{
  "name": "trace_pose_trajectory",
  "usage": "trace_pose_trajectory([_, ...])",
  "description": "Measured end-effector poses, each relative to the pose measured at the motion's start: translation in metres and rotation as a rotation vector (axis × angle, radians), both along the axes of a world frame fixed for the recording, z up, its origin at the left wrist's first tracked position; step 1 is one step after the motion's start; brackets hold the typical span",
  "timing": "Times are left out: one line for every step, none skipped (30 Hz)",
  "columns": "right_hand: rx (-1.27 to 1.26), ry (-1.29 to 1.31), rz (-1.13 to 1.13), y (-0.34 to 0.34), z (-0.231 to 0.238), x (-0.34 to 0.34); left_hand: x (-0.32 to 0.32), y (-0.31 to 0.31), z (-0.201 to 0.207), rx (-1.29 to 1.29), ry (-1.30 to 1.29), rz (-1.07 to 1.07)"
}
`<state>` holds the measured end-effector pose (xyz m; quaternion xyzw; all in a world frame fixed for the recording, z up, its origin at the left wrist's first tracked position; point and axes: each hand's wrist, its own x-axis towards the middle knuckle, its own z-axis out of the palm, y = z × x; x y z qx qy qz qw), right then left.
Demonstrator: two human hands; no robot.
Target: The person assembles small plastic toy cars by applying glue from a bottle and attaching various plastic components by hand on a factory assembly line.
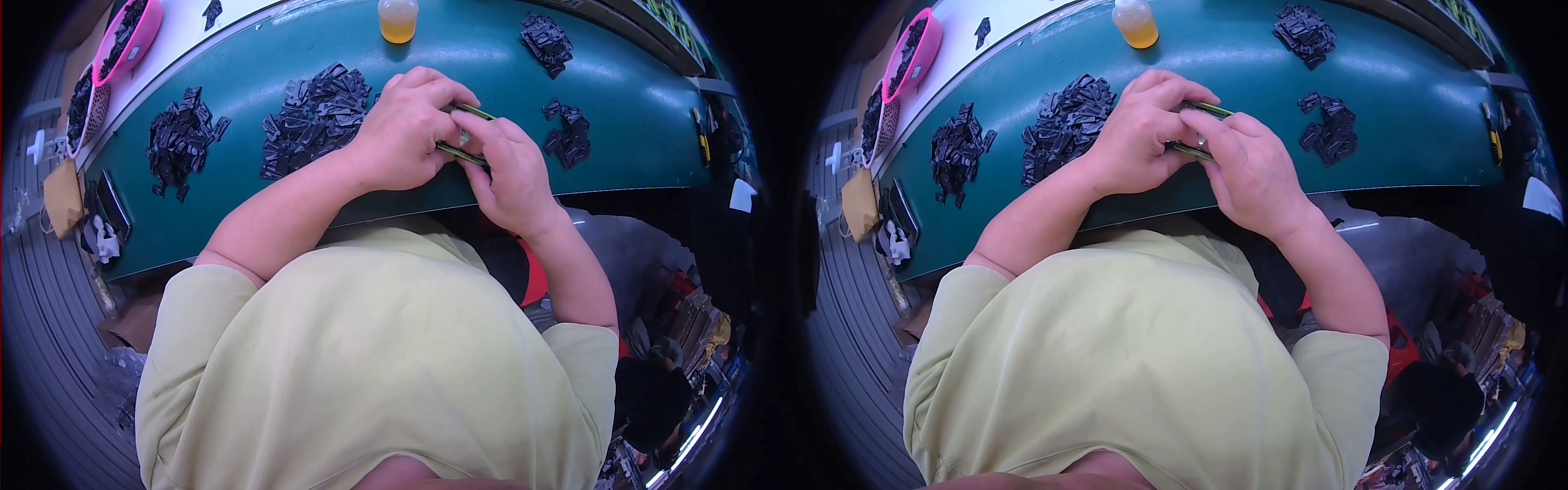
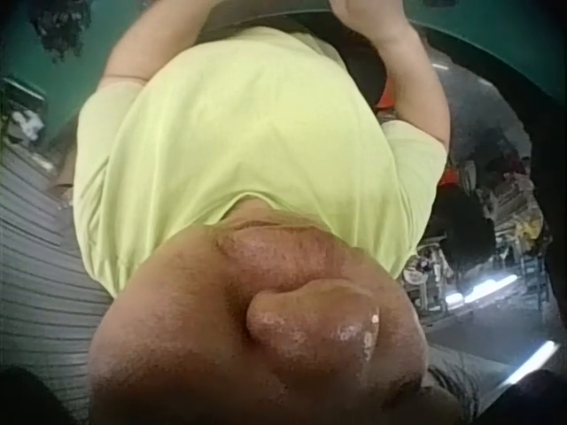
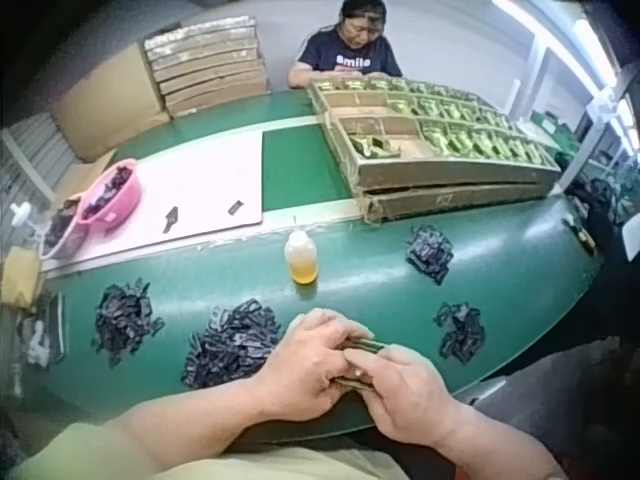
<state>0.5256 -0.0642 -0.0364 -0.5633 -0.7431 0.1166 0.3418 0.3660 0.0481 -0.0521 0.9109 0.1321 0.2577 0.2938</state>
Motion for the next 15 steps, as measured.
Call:
trace_pose_trajectory([-0.02, 0.048, 0.034, -0.001, -0.002, 0.001, 0.0, 0.001, 0.0, 0.027, 0.007, -0.038])
trace_pose_trajectory([-0.041, 0.097, 0.068, -0.001, -0.002, 0.003, 0.0, 0.001, 0.0, 0.027, 0.007, -0.037])
trace_pose_trajectory([-0.04, 0.097, 0.068, -0.002, -0.002, 0.005, 0.0, -0.001, -0.001, 0.023, 0.007, -0.036])
trace_pose_trajectory([-0.077, 0.084, 0.062, -0.003, -0.002, 0.007, 0.0, -0.001, -0.002, 0.019, 0.006, -0.035])
trace_pose_trajectory([-0.113, 0.072, 0.056, -0.003, -0.001, 0.008, 0.0, -0.001, -0.002, 0.02, 0.005, -0.036])
trace_pose_trajectory([-0.113, 0.07, 0.057, -0.003, 0.001, 0.009, 0.0, -0.002, -0.003, -0.015, -0.007, -0.009])
trace_pose_trajectory([-0.076, 0.031, 0.032, -0.002, 0.003, 0.01, 0.0, -0.002, -0.003, -0.049, -0.019, 0.018])
trace_pose_trajectory([-0.038, -0.009, 0.006, -0.001, 0.005, 0.01, 0.0, -0.002, -0.003, -0.049, -0.021, 0.02])
trace_pose_trajectory([-0.053, -0.024, -0.024, -0.004, 0.007, 0.009, -0.001, -0.002, -0.003, -0.077, -0.008, 0.026])
trace_pose_trajectory([-0.052, -0.026, -0.022, -0.007, 0.006, 0.008, -0.001, -0.001, -0.002, -0.105, 0.005, 0.033])
trace_pose_trajectory([-0.006, -0.051, -0.043, -0.01, 0.003, 0.007, 0.0, -0.001, -0.002, -0.104, 0.003, 0.035])
trace_pose_trajectory([0.039, -0.074, -0.067, -0.011, 0.0, 0.005, 0.0, 0.0, -0.002, -0.124, 0.002, 0.032])
trace_pose_trajectory([0.039, -0.073, -0.068, -0.012, -0.001, 0.006, 0.0, 0.0, -0.002, -0.143, 0.001, 0.028])
trace_pose_trajectory([0.029, -0.074, -0.053, -0.012, -0.002, 0.007, 0.001, 0.001, -0.002, -0.143, 0.002, 0.026])
trace_pose_trajectory([0.018, -0.073, -0.035, -0.013, -0.003, 0.007, 0.0, 0.001, -0.004, -0.099, -0.047, -0.004])
